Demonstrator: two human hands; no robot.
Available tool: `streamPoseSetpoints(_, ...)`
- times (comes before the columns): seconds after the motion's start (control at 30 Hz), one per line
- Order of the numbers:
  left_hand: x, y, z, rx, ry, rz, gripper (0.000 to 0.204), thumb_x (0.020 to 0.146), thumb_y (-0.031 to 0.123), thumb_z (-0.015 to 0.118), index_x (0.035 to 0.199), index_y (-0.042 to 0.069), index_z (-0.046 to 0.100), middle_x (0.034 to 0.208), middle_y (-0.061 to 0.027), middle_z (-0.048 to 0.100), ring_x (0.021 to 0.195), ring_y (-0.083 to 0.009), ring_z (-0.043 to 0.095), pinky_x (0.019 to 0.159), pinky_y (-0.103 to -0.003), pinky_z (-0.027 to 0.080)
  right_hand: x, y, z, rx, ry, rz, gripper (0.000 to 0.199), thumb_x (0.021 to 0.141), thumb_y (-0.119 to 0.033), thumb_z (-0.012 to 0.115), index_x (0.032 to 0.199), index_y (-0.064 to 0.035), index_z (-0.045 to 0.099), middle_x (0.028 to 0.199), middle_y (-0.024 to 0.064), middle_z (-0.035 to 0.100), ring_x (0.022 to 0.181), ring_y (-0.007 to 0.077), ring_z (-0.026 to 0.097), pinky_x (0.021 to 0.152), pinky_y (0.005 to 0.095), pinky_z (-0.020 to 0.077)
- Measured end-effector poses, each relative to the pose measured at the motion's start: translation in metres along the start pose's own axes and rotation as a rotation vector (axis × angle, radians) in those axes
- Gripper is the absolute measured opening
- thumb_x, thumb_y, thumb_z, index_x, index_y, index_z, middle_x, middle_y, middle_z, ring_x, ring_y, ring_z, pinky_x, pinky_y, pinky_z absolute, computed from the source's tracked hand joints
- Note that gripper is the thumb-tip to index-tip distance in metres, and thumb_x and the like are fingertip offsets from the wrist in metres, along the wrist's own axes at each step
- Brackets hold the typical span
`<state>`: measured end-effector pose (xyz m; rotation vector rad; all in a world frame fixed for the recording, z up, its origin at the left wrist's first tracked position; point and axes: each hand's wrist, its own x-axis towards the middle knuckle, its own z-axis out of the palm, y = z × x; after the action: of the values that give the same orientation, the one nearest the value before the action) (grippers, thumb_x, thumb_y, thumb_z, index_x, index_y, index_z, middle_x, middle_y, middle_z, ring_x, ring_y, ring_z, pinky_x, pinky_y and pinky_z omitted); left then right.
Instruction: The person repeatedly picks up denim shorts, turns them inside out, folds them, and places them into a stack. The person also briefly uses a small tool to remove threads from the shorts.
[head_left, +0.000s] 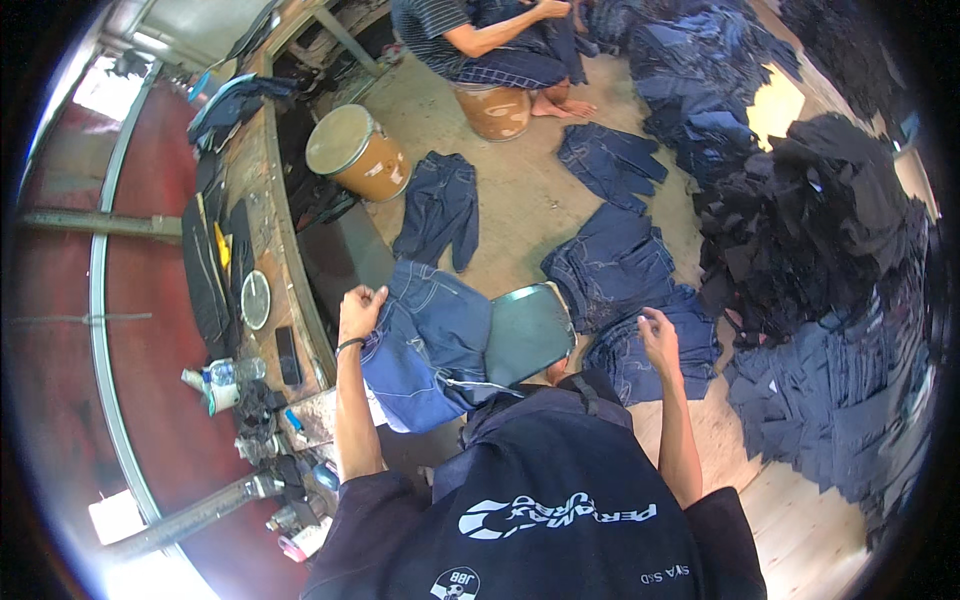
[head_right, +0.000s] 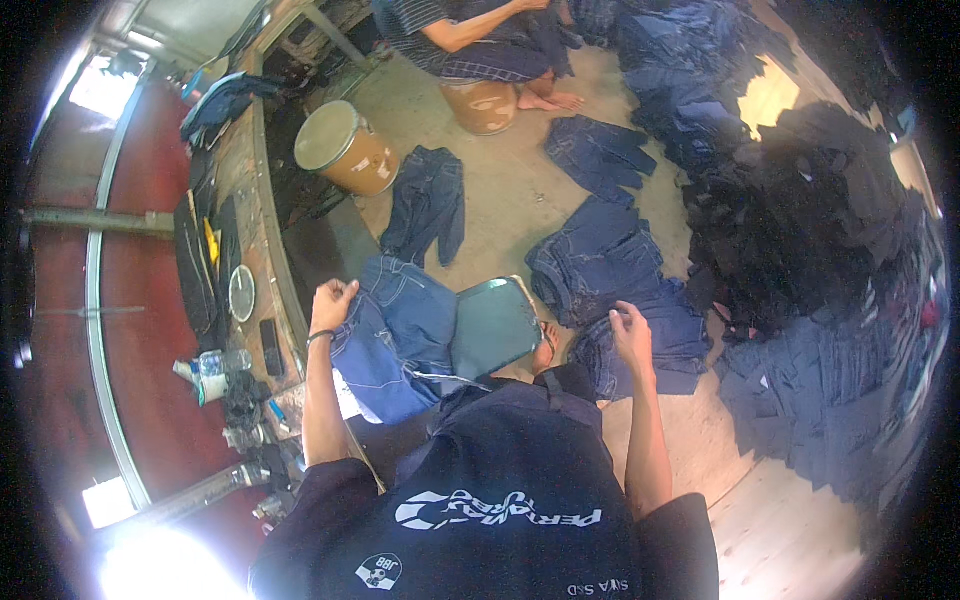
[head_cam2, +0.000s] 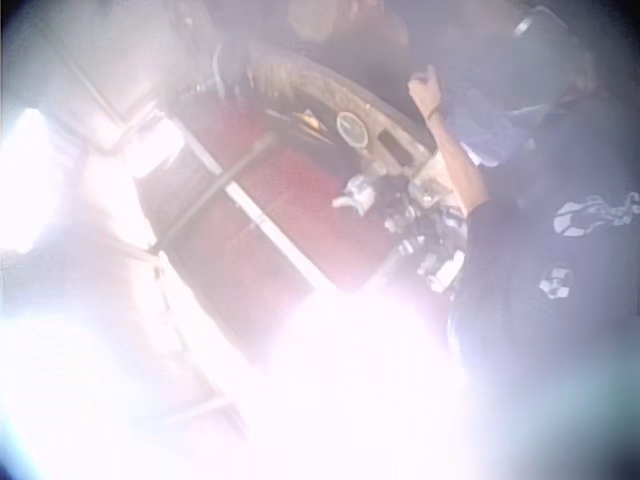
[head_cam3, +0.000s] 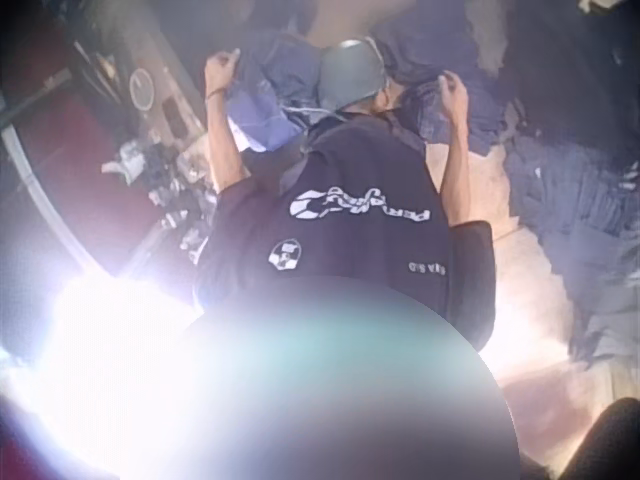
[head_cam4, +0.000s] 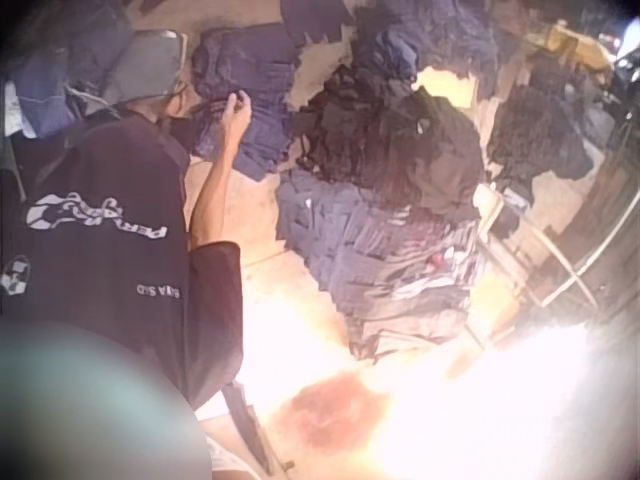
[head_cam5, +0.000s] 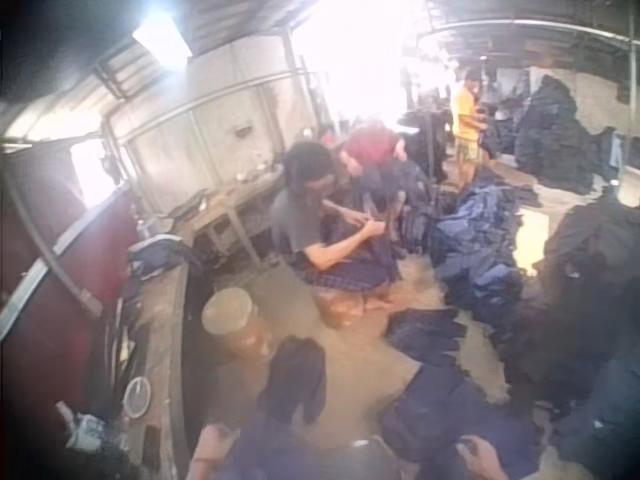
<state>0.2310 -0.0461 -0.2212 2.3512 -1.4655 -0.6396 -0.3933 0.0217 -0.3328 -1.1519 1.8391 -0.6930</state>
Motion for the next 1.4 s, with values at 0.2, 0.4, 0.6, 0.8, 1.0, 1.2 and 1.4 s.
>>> streamPoseSetpoints(0.2, -0.029, 0.101, -0.068, -0.317, -0.051, 0.223, 0.041, 0.097, 0.034, 0.081, 0.076, 0.003, 0.064, 0.061, 0.0054, 0.044, 0.058, -0.0054, 0.038, 0.053, -0.030, 0.031, -0.041, -0.140, 0.010, 0.302, -0.266, -0.011, 0.029, 0.108, -0.024, 0.064, 0.120, 0.0024, 0.070, 0.087, 0.0120, 0.076, 0.075, 0.0164, 0.072, 0.068, 0.0316, 0.0576)
streamPoseSetpoints(0.4, -0.146, 0.284, -0.055, -0.109, 0.122, 0.825, 0.028, 0.097, 0.026, 0.078, 0.085, 0.004, 0.066, 0.067, -0.0154, 0.061, 0.056, -0.0239, 0.064, 0.055, -0.041, 0.050, -0.116, -0.272, 0.055, 1.168, -1.020, -0.029, 0.084, 0.110, -0.062, 0.044, 0.171, -0.0136, 0.013, 0.158, 0.0246, 0.047, 0.133, 0.0334, 0.063, 0.102, 0.0476, 0.0590)
streamPoseSetpoints(0.6, -0.197, 0.352, -0.040, -0.359, -0.061, 0.958, 0.023, 0.084, 0.004, 0.077, 0.101, 0.004, 0.062, 0.088, -0.0141, 0.064, 0.079, -0.0369, 0.068, 0.069, -0.045, 0.054, -0.124, -0.302, 0.002, 1.064, -0.418, -0.063, 0.086, 0.110, -0.026, 0.063, 0.173, -0.0064, 0.007, 0.158, 0.0134, 0.049, 0.143, 0.0238, 0.050, 0.120, 0.0361, 0.0394)
streamPoseSetpoints(0.8, -0.205, 0.380, -0.062, -0.407, -0.375, 1.128, 0.041, 0.094, 0.008, 0.076, 0.130, -0.001, 0.060, 0.110, -0.0203, 0.062, 0.094, -0.0407, 0.067, 0.077, -0.045, 0.056, -0.108, -0.324, -0.044, 1.152, -0.059, -0.056, 0.065, 0.111, -0.022, 0.058, 0.164, 0.0022, 0.029, 0.140, 0.0146, 0.060, 0.127, 0.0200, 0.059, 0.113, 0.0352, 0.0447)
streamPoseSetpoints(1.0, -0.203, 0.387, -0.105, -0.392, -0.134, 1.168, 0.098, 0.075, 0.020, 0.097, 0.155, -0.003, 0.047, 0.141, -0.0234, 0.062, 0.121, -0.0394, 0.066, 0.106, -0.046, 0.053, -0.089, -0.324, -0.086, 0.899, 0.402, -0.368, 0.026, 0.112, -0.017, 0.053, 0.125, -0.0001, 0.067, 0.111, 0.0069, 0.067, 0.102, 0.0158, 0.061, 0.096, 0.0304, 0.0485)
streamPoseSetpoints(1.2, -0.172, 0.400, -0.037, -0.614, -0.516, 0.829, 0.096, 0.085, 0.009, 0.076, 0.164, -0.006, 0.025, 0.159, -0.0331, 0.043, 0.143, -0.0504, 0.050, 0.119, -0.049, 0.041, -0.095, -0.311, -0.082, 0.227, 0.464, -0.528, 0.039, 0.116, -0.025, 0.048, 0.133, 0.0075, 0.061, 0.088, 0.0040, 0.057, 0.081, 0.0134, 0.050, 0.074, 0.0317, 0.0450)
streamPoseSetpoints(1.4, -0.186, 0.365, -0.035, -0.556, -0.456, 0.910, 0.095, 0.082, -0.003, 0.067, 0.167, 0.000, 0.025, 0.166, -0.0255, 0.040, 0.154, -0.0396, 0.043, 0.126, -0.048, 0.032, -0.089, -0.297, -0.085, 0.243, 0.556, -0.515, 0.038, 0.116, -0.026, 0.047, 0.130, 0.0052, 0.065, 0.072, -0.0049, 0.041, 0.068, 0.0046, 0.037, 0.060, 0.0266, 0.0288)
